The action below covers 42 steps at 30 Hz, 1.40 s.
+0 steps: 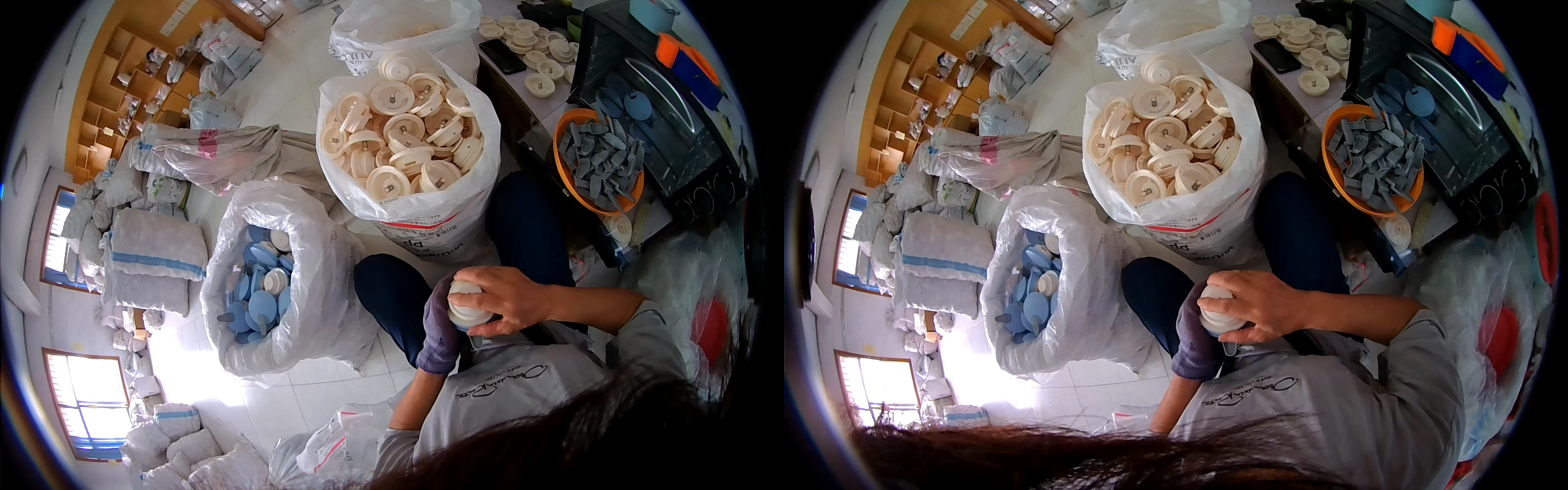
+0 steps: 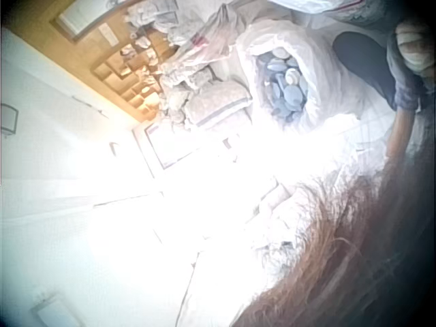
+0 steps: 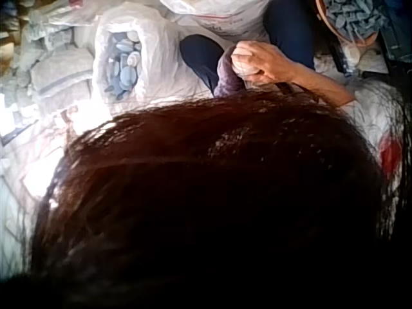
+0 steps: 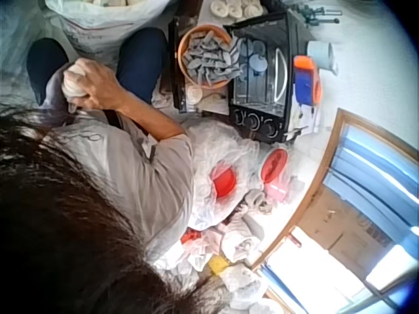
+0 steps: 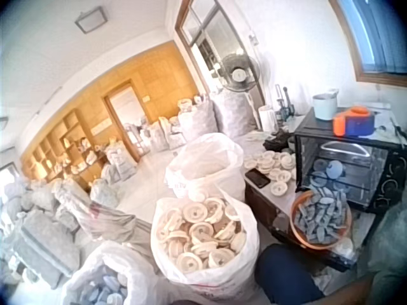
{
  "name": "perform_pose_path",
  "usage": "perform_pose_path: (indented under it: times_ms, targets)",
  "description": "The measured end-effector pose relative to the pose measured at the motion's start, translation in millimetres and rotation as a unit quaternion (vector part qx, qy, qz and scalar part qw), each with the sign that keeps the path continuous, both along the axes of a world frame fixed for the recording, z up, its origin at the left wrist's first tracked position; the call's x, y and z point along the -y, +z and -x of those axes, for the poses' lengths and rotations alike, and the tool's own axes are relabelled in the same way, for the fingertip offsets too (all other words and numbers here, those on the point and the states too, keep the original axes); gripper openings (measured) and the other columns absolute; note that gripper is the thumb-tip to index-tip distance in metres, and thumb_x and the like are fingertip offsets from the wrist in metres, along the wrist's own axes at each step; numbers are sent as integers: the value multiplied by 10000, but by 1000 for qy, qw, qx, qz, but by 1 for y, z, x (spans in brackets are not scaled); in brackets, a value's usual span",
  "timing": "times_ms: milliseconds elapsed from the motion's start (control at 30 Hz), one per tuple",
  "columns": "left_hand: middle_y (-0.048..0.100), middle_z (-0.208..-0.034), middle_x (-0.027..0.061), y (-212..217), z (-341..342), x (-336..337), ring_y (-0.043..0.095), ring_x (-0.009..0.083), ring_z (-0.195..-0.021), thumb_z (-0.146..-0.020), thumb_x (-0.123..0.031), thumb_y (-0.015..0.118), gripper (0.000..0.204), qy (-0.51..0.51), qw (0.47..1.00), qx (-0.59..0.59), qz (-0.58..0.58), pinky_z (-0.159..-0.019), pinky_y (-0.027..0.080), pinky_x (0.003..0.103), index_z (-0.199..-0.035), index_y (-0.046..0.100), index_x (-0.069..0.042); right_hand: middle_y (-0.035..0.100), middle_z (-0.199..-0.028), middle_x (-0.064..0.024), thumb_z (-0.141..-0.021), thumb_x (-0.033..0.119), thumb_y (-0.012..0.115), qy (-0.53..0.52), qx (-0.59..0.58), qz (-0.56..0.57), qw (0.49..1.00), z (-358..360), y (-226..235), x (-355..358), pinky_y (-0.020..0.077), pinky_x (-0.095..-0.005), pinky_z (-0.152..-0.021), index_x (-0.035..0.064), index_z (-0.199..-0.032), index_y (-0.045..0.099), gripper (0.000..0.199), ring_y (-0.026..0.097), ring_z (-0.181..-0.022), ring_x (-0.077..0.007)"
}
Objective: The person assembles circular white plastic components by pressing small gray rectangular pieces into them by hand. The person picks components from a large white sack, retrieves pieces from an orange bowl on a workstation, and places finished assemblies back into a bag.
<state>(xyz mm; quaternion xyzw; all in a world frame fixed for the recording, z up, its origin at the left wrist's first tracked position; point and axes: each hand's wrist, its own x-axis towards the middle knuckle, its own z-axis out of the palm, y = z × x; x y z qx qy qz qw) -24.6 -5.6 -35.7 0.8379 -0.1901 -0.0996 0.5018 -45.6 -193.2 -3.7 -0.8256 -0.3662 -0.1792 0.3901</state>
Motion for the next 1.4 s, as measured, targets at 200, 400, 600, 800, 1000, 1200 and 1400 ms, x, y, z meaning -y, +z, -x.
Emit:
perform_pose_path:
  times_ms: [200,400,600,800,1000,1200,1400]
  targets:
    - [598,-1142,124,0,-6,5,601,233,-1048,-804,-237,683,569,46,807,-398,434,-901,481,342,-1278,466,-11,499,-1223,-179,-735,279,776,-32,6,4,999,-9,4,0,449,-428,-965,69,-1242,510,609,527,-1134,-345]
    - [593,-1094,144,45,-4,15,603,232,-980,-676,-238,805,692,33,996,-65,53,-848,495,349,-1227,466,8,558,-1007,-162,-884,284,639,-112,-210,-302,923,-21,-9,2,454,-341,-835,8,-1068,545,345,563,-958,-222]
    - [616,-1023,183,48,8,30,634,269,-918,-639,-250,827,674,12,1000,10,-19,-799,509,373,-1154,480,12,454,-627,-61,-970,328,492,-165,-301,-308,887,-27,-12,-17,381,-316,-587,22,-753,480,376,450,-612,-134]
    - [621,-979,192,38,9,44,639,300,-901,-611,-264,834,692,60,992,94,-56,-793,514,390,-1146,496,16,464,-619,-14,-973,308,490,-110,-361,-389,841,-40,-33,-11,383,-295,-587,32,-740,525,363,434,-598,-117]
    - [612,-986,177,36,-22,14,629,318,-855,-586,-234,849,705,54,984,165,26,-792,510,413,-1158,515,8,535,-703,-28,-942,270,565,-138,-318,-340,874,-59,-5,-21,414,-308,-610,37,-809,567,268,491,-643,-110]
    - [600,-1044,188,153,-45,-15,629,309,-861,-629,-225,811,689,115,924,364,-19,-796,512,409,-1195,503,18,615,-830,-116,-852,175,641,-464,0,-76,883,-45,10,149,493,-396,-660,39,-823,621,140,612,-757,-292]
    - [598,-1065,191,138,-56,14,631,300,-863,-682,-257,749,650,32,944,327,-18,-798,516,405,-1214,493,15,622,-834,-170,-745,300,725,-622,-213,153,738,-74,-8,234,497,-440,-678,5,-790,662,305,617,-803,-335]
